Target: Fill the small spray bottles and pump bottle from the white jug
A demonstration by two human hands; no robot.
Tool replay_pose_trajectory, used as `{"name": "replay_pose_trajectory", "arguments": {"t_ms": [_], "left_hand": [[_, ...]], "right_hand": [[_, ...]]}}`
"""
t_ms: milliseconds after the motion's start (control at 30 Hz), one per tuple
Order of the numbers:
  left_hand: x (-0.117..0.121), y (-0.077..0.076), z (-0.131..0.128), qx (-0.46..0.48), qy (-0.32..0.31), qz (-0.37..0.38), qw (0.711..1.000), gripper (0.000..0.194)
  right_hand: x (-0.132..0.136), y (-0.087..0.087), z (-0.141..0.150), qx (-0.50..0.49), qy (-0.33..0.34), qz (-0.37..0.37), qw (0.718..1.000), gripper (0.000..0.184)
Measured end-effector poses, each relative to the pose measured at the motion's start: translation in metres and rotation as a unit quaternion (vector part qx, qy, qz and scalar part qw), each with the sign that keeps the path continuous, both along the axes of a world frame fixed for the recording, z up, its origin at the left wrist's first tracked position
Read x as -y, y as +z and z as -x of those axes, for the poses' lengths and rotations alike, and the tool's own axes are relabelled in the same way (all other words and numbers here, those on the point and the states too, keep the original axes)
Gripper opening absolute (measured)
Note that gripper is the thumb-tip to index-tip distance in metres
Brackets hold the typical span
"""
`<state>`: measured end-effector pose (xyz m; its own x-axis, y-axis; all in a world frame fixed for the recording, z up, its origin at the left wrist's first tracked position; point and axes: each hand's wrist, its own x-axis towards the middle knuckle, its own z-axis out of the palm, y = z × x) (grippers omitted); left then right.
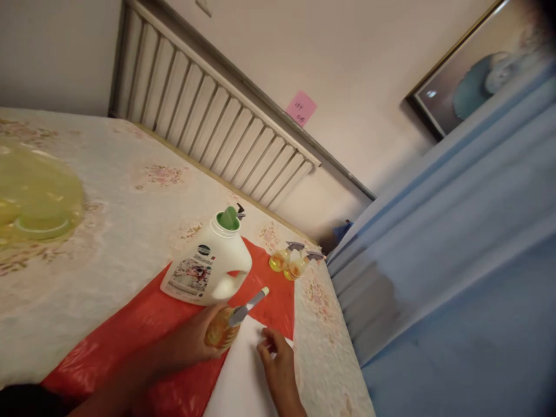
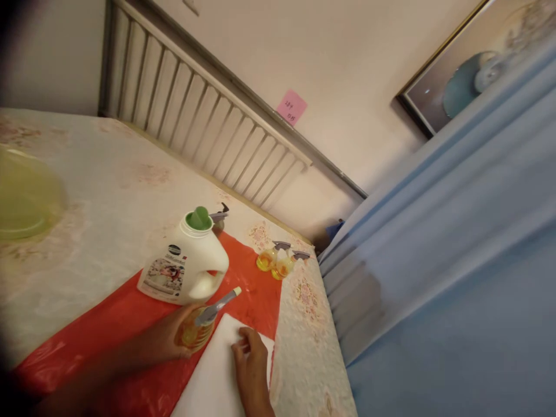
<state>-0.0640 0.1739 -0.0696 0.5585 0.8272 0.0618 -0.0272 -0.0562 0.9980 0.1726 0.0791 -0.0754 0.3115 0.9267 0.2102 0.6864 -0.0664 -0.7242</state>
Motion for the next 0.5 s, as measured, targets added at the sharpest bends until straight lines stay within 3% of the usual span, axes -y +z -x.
{"name": "replay_pose_trajectory", "arguments": {"t_ms": [67,133,233,333,500], "left_hand": [[0.002,-0.002,-0.004,0.003,-0.019,0.008,1.0,0.073],[0.003,-0.008,-0.009,-0.007,-0.001,-0.003,1.0,0.071],[0.001,-0.02,-0.015,-0.049,0.046,-0.04,0.997,0.065],[-0.001,-0.033,-0.017,-0.099,0.109,-0.093,0.985,0.069],[0.003,-0.037,-0.016,-0.166,0.172,-0.131,0.962,0.072]], "right_hand": [[0.012,-0.011,-0.023,0.092,0.009,-0.004,0.996,0.025],[0.021,-0.023,-0.038,0.17,0.037,-0.016,0.985,0.025],[0.029,-0.042,-0.047,0.198,0.047,-0.044,0.978,0.019],[0.029,-0.057,-0.046,0.222,0.012,-0.096,0.97,0.019],[0.025,-0.064,-0.045,0.223,-0.02,-0.134,0.965,0.02]]}}
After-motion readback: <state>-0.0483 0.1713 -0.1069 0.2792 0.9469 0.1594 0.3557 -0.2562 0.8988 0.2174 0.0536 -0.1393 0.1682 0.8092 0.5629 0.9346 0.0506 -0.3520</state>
